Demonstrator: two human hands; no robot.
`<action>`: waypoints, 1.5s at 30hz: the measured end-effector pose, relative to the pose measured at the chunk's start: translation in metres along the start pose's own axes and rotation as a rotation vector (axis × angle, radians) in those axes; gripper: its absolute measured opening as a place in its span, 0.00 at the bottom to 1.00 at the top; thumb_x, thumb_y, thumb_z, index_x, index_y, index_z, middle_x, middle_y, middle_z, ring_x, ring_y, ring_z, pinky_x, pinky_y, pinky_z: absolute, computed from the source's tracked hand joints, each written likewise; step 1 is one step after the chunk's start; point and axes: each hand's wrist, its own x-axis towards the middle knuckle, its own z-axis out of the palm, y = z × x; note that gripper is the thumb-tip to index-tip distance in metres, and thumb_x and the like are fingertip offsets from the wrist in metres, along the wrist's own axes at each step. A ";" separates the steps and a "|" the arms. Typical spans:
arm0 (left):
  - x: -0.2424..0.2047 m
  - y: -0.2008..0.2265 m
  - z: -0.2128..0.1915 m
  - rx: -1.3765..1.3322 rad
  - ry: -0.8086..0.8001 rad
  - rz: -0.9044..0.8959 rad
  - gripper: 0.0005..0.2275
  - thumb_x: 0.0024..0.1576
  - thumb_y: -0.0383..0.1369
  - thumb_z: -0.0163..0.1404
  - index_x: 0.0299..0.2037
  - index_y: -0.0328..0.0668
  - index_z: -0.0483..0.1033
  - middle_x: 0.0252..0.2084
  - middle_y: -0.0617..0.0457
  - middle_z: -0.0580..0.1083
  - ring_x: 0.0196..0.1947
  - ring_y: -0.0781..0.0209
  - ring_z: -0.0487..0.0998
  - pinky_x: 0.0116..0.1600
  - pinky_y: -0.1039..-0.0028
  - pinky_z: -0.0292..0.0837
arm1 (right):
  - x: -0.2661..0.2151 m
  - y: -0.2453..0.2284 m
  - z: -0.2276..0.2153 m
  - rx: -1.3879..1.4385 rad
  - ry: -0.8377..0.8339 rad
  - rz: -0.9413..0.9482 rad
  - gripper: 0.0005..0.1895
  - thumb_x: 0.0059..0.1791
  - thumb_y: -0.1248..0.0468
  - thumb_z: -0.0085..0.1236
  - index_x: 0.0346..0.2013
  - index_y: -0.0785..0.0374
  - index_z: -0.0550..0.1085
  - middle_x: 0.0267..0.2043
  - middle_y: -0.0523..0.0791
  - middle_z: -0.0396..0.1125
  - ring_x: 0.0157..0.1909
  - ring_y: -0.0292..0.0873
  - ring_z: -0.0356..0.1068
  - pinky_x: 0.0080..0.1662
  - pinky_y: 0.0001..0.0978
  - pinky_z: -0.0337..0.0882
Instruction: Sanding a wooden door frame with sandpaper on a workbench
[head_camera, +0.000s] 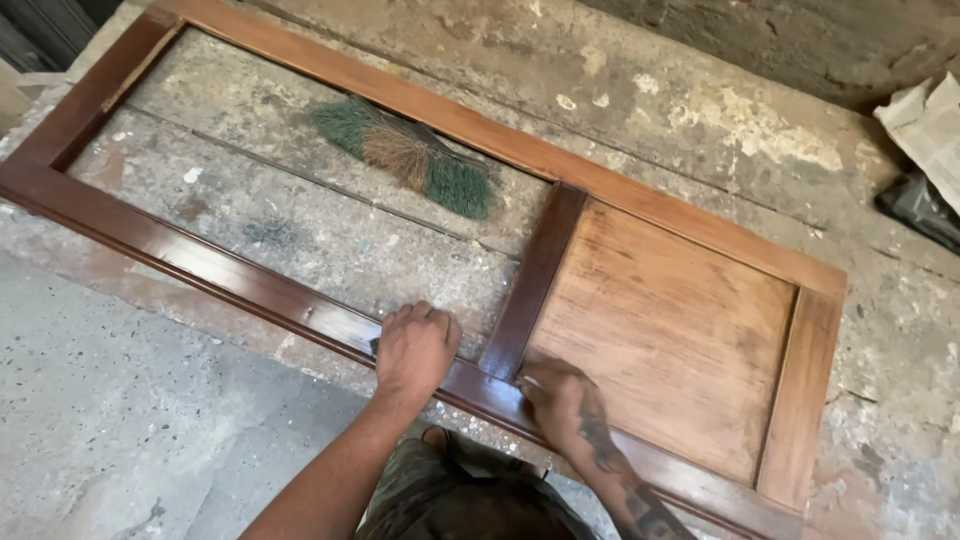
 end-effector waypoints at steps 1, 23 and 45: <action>0.003 -0.001 -0.004 -0.008 -0.059 -0.029 0.14 0.60 0.35 0.45 0.26 0.41 0.81 0.32 0.47 0.76 0.35 0.45 0.75 0.46 0.55 0.68 | 0.009 -0.009 0.002 0.013 -0.011 -0.089 0.08 0.45 0.73 0.55 0.26 0.59 0.79 0.37 0.45 0.78 0.37 0.48 0.78 0.37 0.42 0.78; 0.002 -0.002 0.002 -0.011 -0.002 -0.007 0.13 0.59 0.32 0.47 0.23 0.40 0.80 0.29 0.49 0.76 0.33 0.48 0.75 0.45 0.59 0.68 | 0.011 -0.011 -0.015 0.009 -0.002 -0.429 0.14 0.44 0.79 0.54 0.30 0.58 0.81 0.32 0.43 0.75 0.31 0.43 0.76 0.31 0.33 0.75; 0.003 0.000 -0.009 -0.048 -0.042 -0.014 0.13 0.60 0.32 0.46 0.25 0.39 0.80 0.30 0.47 0.76 0.33 0.47 0.75 0.46 0.57 0.68 | 0.011 0.002 0.009 -0.105 0.081 -0.279 0.16 0.44 0.79 0.50 0.23 0.56 0.78 0.26 0.43 0.73 0.22 0.37 0.71 0.25 0.30 0.75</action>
